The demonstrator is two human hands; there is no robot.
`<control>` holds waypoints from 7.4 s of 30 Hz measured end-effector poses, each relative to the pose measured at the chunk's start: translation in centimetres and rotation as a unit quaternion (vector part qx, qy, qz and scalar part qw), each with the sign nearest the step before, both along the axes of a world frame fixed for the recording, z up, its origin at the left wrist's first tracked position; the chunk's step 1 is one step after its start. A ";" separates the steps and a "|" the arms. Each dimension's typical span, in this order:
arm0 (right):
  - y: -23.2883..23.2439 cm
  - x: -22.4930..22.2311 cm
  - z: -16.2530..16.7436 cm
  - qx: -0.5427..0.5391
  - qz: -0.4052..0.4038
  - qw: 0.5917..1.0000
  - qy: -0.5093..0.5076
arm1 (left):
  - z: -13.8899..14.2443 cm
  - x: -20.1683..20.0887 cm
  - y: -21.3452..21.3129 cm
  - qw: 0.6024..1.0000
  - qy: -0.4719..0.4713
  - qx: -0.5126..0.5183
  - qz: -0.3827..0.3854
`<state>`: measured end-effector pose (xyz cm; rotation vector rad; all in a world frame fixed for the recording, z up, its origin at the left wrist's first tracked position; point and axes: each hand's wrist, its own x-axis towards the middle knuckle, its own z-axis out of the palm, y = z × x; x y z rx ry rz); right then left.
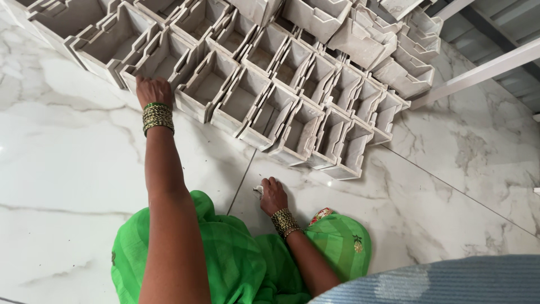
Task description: The person sits on the floor and wipes white styrofoam-like molds one at a time with a cloth, then places each cleaned mold into rows arranged on the floor, building a large grid of molds.
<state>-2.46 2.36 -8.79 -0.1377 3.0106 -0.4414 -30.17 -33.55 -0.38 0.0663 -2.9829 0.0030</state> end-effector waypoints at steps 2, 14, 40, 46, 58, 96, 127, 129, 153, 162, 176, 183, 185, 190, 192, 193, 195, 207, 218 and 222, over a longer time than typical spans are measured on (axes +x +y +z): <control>0.1 -0.1 -0.1 0.005 0.003 1.000 0.008 | 0.1 0.6 0.1 1.000 -0.017 -0.011 0.011; 0.2 -1.6 -0.1 0.005 0.028 0.999 0.014 | 1.7 10.6 -4.8 0.977 -0.207 -0.031 0.048; -0.8 -0.2 3.2 -0.050 0.022 0.998 0.031 | 2.8 18.5 7.6 0.918 -0.393 0.039 0.038; -0.5 0.4 3.2 -0.080 0.022 0.994 0.067 | 1.3 19.6 8.6 0.952 -0.288 0.086 0.060; -0.5 0.4 3.5 -0.097 0.015 0.992 0.076 | 1.1 20.5 9.1 0.944 -0.315 0.064 0.072; -0.1 0.1 4.0 -0.132 -0.019 0.988 0.076 | -1.0 22.3 18.3 0.672 -0.129 0.727 -0.054; -5.2 -1.8 15.2 -0.109 0.065 0.942 0.309 | -1.1 23.2 19.2 0.764 -0.042 0.627 -0.145; -5.3 -1.9 14.9 -0.118 0.050 0.945 0.300 | -1.0 23.0 19.1 0.760 -0.056 0.630 -0.148; -7.7 0.3 12.3 -0.122 0.129 0.917 0.357 | -0.4 22.7 19.5 0.693 -0.029 0.712 -0.115; -1.6 -4.3 14.5 -0.052 0.097 0.926 0.360 | 0.1 23.4 19.5 0.725 -0.031 0.678 -0.119; -3.3 -1.6 14.6 -0.075 0.173 0.915 0.356 | 0.4 23.1 19.3 0.785 -0.041 0.602 -0.140; -3.0 -2.3 15.5 -0.047 0.128 0.926 0.353 | 0.9 23.2 19.3 0.756 -0.010 0.635 -0.158; -4.3 -0.9 15.4 -0.065 0.159 0.918 0.359 | 0.6 22.9 19.6 0.655 -0.047 0.742 -0.135; -6.4 -1.3 15.8 -0.092 0.221 0.915 0.324 | 0.4 22.6 19.9 0.755 -0.005 0.638 -0.150; -6.9 -3.4 15.9 -0.088 0.228 0.922 0.300 | 0.6 22.9 19.7 0.656 -0.044 0.744 -0.118; -7.1 -4.5 15.8 -0.088 0.228 0.921 0.302 | 1.0 23.0 19.5 0.713 -0.032 0.689 -0.127; -7.2 -6.9 15.3 -0.086 0.228 0.921 0.304 | 1.7 23.4 19.1 0.812 -0.009 0.566 -0.141; -0.8 -11.2 12.3 -0.066 0.047 0.950 0.301 | 1.0 23.0 19.0 0.819 -0.034 0.546 -0.171; 3.8 -5.1 8.3 -0.498 -0.228 0.828 0.119 | 0.3 23.0 19.1 0.759 -0.028 0.646 -0.079; 3.6 -5.6 9.1 -0.474 -0.222 0.826 0.208 | 0.3 23.1 19.3 0.802 -0.031 0.594 -0.052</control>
